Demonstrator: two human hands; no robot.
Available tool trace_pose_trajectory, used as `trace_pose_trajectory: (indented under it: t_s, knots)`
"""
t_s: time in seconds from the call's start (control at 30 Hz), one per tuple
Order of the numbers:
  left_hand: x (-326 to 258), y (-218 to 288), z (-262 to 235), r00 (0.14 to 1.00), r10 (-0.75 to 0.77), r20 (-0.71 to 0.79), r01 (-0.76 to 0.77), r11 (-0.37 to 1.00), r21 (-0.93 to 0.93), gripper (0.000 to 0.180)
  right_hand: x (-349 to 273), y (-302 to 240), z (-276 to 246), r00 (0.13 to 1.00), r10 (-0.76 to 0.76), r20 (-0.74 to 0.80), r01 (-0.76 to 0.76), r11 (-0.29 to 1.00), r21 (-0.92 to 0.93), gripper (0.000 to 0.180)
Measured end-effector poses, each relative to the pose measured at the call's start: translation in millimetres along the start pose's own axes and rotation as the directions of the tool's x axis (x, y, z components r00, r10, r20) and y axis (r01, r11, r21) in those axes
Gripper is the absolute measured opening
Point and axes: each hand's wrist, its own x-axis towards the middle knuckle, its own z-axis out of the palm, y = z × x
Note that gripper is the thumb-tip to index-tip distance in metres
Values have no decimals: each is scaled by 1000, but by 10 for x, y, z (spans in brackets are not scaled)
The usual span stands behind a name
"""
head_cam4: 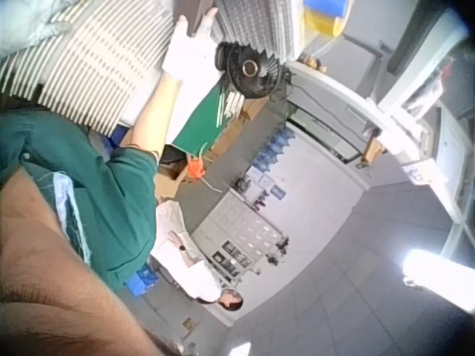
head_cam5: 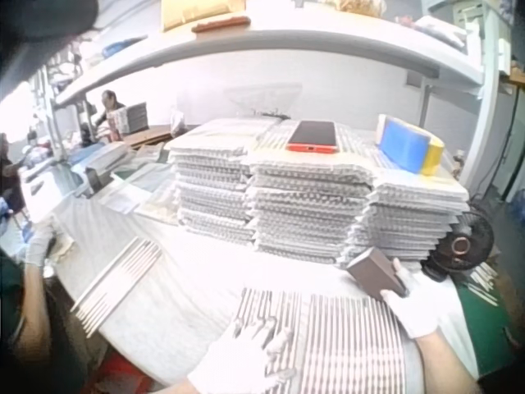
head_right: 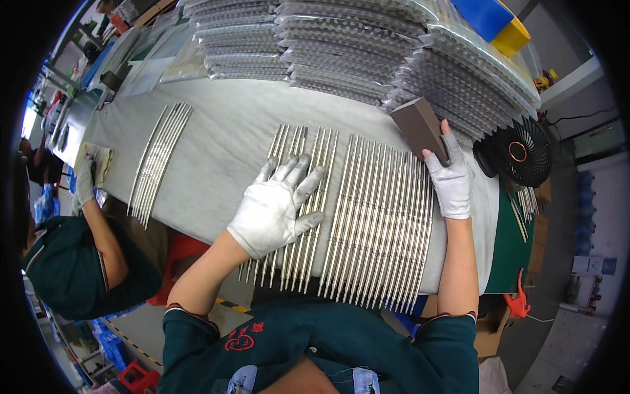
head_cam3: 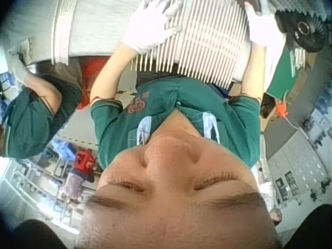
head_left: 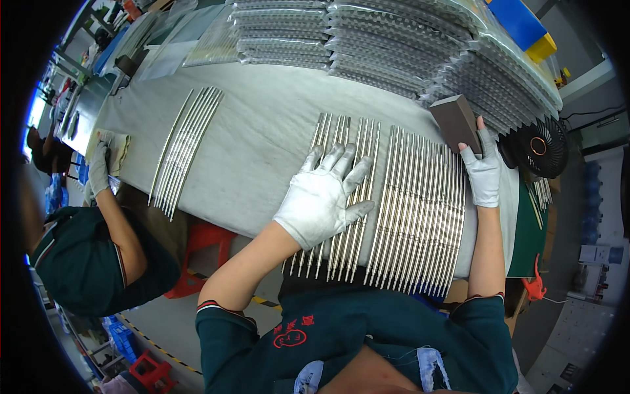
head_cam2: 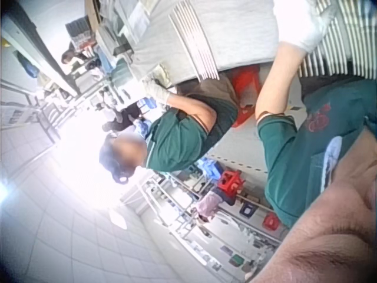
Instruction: The person uses a sanding block to polish a large batch of metal rods laid out on a table. They repeatedly rub the block across the rods, repositioning the batch and the block to cover different sections.
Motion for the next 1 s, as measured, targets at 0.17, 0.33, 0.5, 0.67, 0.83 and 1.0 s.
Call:
trace_pose_trajectory:
  t_s: [0.17,0.33,0.5,0.67,0.83,1.0]
  knots:
    - [-5,-17,-43,1000,-2,2,2,1000,14,75,10,14,13,1000,-28,-11,28,1000,-6,65]
    - [-36,-82,4,999,10,-48,-9,1000,22,74,5,27,0,1000,-16,-4,16,1000,-1,65]
    - [-41,-82,-1,998,19,-67,-18,1000,20,72,-12,48,8,999,-31,-25,32,999,33,64]
    - [-62,-109,-14,998,19,-63,-16,999,47,71,-19,55,-3,998,-40,-39,41,999,14,64]
    - [-72,-119,-16,999,1,-46,1,999,46,70,-19,53,4,998,-47,-35,46,998,-31,64]
    - [-69,-121,-45,999,-2,-37,4,999,40,71,-15,77,-2,998,-53,-36,52,998,-26,64]
